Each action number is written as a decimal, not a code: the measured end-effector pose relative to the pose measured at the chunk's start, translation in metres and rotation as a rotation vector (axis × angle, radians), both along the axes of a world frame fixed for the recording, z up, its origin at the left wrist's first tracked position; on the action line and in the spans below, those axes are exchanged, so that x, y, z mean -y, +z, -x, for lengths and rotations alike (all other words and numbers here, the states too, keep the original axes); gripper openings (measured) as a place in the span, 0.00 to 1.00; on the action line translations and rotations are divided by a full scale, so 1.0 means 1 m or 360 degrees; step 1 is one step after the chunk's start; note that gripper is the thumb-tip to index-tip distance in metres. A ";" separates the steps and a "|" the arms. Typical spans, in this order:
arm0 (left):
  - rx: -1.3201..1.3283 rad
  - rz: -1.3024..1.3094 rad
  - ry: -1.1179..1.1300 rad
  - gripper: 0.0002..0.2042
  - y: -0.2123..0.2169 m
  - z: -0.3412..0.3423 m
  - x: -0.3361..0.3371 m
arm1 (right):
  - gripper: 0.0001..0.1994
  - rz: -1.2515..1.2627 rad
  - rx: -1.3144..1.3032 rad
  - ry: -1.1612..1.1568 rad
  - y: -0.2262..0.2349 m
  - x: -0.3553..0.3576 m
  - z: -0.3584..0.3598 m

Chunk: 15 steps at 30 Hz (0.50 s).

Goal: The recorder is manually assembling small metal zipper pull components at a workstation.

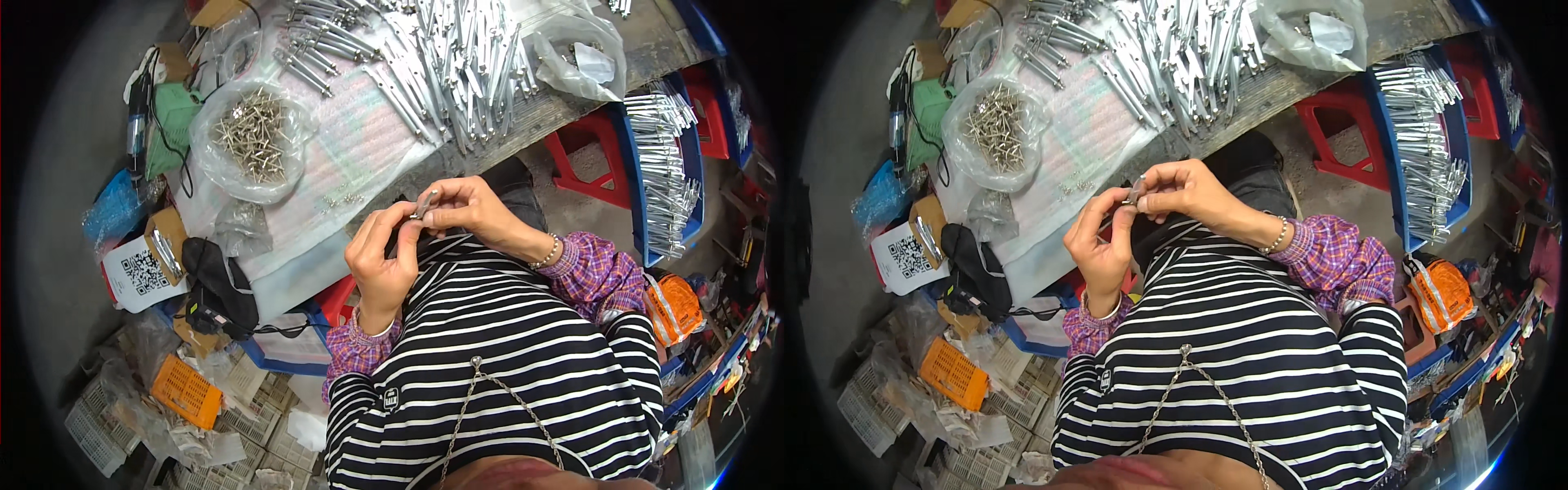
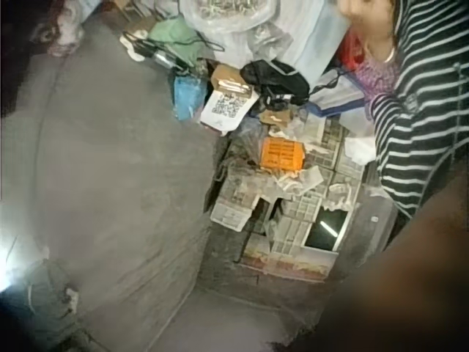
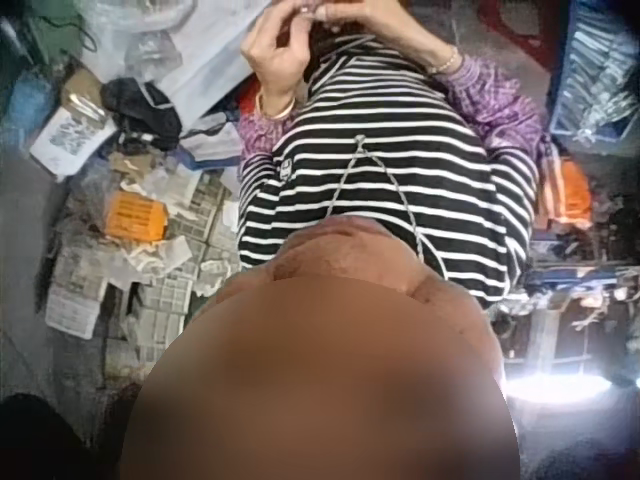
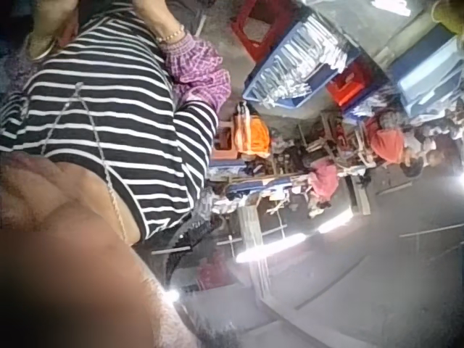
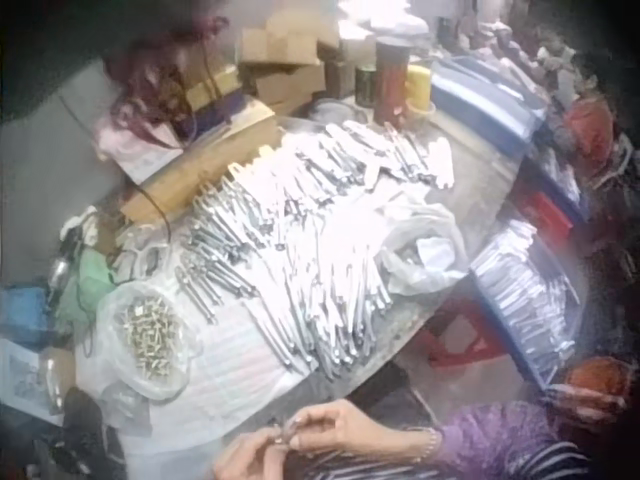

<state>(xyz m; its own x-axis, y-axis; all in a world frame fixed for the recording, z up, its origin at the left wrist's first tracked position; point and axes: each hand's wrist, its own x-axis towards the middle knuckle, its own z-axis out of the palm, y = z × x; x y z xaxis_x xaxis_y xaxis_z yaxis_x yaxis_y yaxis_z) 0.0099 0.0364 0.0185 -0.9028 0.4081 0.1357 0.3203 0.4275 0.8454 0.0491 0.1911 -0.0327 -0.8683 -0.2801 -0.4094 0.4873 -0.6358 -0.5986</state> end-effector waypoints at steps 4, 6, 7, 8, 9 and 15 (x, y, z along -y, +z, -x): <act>0.0493 -0.0258 0.0036 0.07 -0.008 0.005 0.007 | 0.10 -0.0113 -0.0126 -0.0124 0.007 0.004 0.000; 0.0832 -0.0374 0.0116 0.06 -0.001 0.017 0.011 | 0.11 -0.0197 -0.0179 -0.0183 0.009 0.000 0.002; 0.0676 -0.0375 0.0175 0.05 -0.003 0.026 0.014 | 0.12 -0.0333 -0.0239 -0.0136 0.009 -0.003 0.003; 0.0435 -0.0260 0.0072 0.05 -0.001 0.040 0.016 | 0.13 -0.0472 -0.0298 -0.0092 0.008 -0.006 0.003; 0.0198 -0.0146 -0.0038 0.05 0.001 0.057 0.015 | 0.13 -0.0479 -0.0305 -0.0104 0.005 -0.009 0.002; -0.0650 0.0717 -0.0389 0.11 -0.014 0.131 -0.028 | 0.08 -0.0722 -0.0423 -0.0058 0.007 -0.015 -0.005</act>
<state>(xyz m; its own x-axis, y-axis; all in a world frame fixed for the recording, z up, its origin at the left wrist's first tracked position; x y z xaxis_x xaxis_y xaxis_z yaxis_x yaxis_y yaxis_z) -0.1210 0.0648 0.0046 -0.6888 0.6922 0.2156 0.7105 0.5853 0.3907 0.0539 0.2065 -0.0256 -0.9645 -0.0935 -0.2470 0.2639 -0.2975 -0.9175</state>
